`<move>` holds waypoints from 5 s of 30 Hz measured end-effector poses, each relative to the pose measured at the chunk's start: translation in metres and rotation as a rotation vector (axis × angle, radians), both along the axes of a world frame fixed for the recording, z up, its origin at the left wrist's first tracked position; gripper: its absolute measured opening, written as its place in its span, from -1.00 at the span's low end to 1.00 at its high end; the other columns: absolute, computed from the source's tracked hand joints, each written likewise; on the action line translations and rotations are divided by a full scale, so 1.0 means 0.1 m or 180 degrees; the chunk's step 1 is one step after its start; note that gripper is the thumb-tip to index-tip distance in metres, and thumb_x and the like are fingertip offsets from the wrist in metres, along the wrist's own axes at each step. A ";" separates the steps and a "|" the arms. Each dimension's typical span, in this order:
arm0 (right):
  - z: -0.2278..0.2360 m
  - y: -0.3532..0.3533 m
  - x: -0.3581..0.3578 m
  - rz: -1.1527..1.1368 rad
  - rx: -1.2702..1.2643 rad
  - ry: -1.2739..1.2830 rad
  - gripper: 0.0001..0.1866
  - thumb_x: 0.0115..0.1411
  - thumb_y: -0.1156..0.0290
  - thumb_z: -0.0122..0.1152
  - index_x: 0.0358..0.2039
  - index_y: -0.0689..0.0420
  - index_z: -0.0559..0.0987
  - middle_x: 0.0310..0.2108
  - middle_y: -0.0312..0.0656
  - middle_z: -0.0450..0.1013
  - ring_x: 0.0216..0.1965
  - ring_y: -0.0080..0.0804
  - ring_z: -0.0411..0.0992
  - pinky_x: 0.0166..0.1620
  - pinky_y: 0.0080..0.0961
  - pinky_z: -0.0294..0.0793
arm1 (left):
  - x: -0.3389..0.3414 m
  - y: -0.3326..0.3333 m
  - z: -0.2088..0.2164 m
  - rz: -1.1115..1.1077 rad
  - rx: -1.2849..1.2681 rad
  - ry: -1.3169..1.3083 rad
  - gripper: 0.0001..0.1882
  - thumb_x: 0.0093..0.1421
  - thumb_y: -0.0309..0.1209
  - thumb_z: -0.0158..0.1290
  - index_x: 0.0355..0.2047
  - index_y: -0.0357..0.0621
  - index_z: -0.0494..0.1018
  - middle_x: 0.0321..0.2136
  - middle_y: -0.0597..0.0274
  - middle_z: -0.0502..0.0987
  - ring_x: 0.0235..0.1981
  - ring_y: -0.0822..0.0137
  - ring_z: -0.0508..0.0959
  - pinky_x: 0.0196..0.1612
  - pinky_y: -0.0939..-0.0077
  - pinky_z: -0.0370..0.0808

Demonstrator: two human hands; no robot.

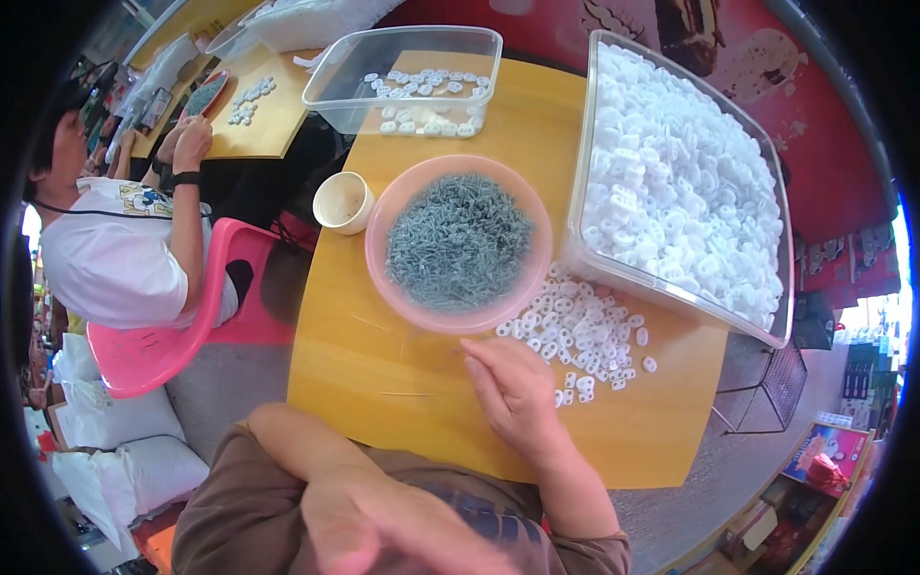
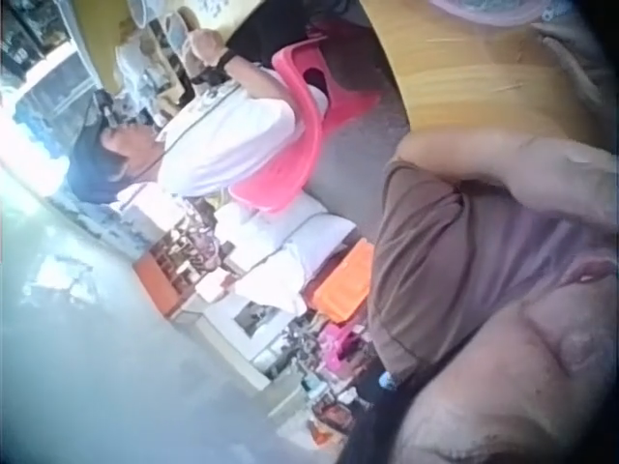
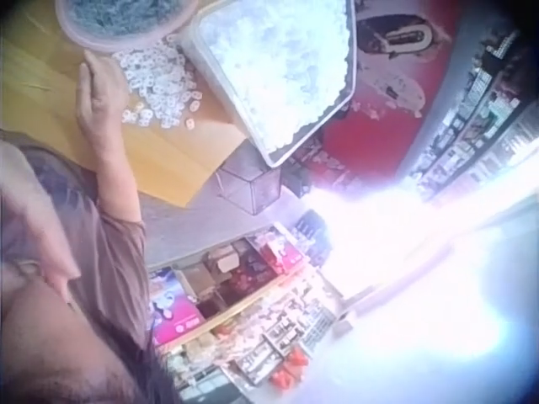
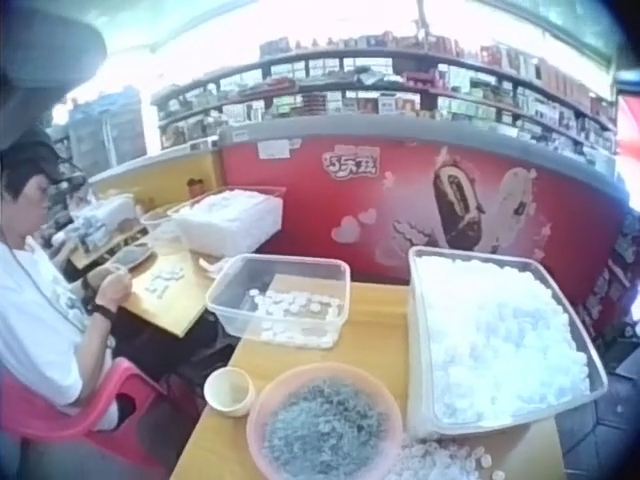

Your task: Assembling small white plastic components with metal springs and pins at a workbench.

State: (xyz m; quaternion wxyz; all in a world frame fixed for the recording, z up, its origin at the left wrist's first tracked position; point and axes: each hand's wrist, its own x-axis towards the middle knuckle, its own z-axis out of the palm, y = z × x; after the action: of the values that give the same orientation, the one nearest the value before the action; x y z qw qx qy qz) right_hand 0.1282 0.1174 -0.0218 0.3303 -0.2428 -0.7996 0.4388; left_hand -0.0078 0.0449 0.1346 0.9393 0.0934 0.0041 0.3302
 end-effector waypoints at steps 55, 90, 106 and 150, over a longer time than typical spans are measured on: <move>0.07 0.27 0.43 -0.0815 -0.3129 0.3082 -0.74 0.15 0.37 -0.11 -0.26 0.31 0.39 -0.66 -0.31 0.24 -0.64 -0.58 0.19 -0.49 -0.59 0.24 | 0.07 -0.29 -1.62 0.2641 0.3985 0.6589 -0.78 -0.11 -0.59 0.08 -0.38 -0.21 0.42 -0.61 0.22 0.41 -0.63 0.27 0.39 -0.56 0.47 0.28; 0.21 0.16 0.39 -0.0871 -0.2506 0.1615 -0.80 0.08 0.48 0.01 -0.30 0.32 0.46 -0.49 -0.29 0.36 -0.48 -0.66 0.27 -0.39 -0.74 0.26 | 0.20 0.25 -1.38 0.2921 0.3246 0.5513 -0.79 -0.24 -0.71 0.07 -0.55 -0.19 0.37 -0.56 0.27 0.34 -0.68 0.49 0.33 -0.63 0.66 0.29; 0.19 0.19 0.46 -0.0447 -0.3871 0.1243 -0.89 0.03 0.46 0.09 -0.46 0.24 0.48 -0.55 -0.23 0.44 -0.56 -0.56 0.35 -0.44 -0.66 0.35 | 0.21 0.46 -1.40 0.3886 0.5248 0.5788 -0.73 -0.26 -0.63 0.15 -0.45 -0.23 0.42 -0.57 0.25 0.37 -0.60 0.35 0.40 -0.58 0.54 0.32; 0.20 0.27 0.46 -0.0974 -0.3439 0.2226 -0.84 0.14 0.36 -0.12 -0.43 0.19 0.36 -0.58 -0.28 0.23 -0.60 -0.57 0.13 -0.40 -0.53 0.20 | 0.62 0.61 -1.53 0.1165 0.5088 0.7126 -0.92 -0.13 -0.40 -0.07 -0.61 -0.09 0.39 -0.56 0.23 0.34 -0.48 0.33 0.41 -0.39 0.44 0.24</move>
State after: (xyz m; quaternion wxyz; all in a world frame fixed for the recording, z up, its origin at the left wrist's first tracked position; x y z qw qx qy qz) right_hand 0.1745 0.1447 -0.0014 0.4608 -0.3285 -0.2690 0.7793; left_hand 0.0537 0.1059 -0.0179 0.0722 0.8103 0.5710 0.1102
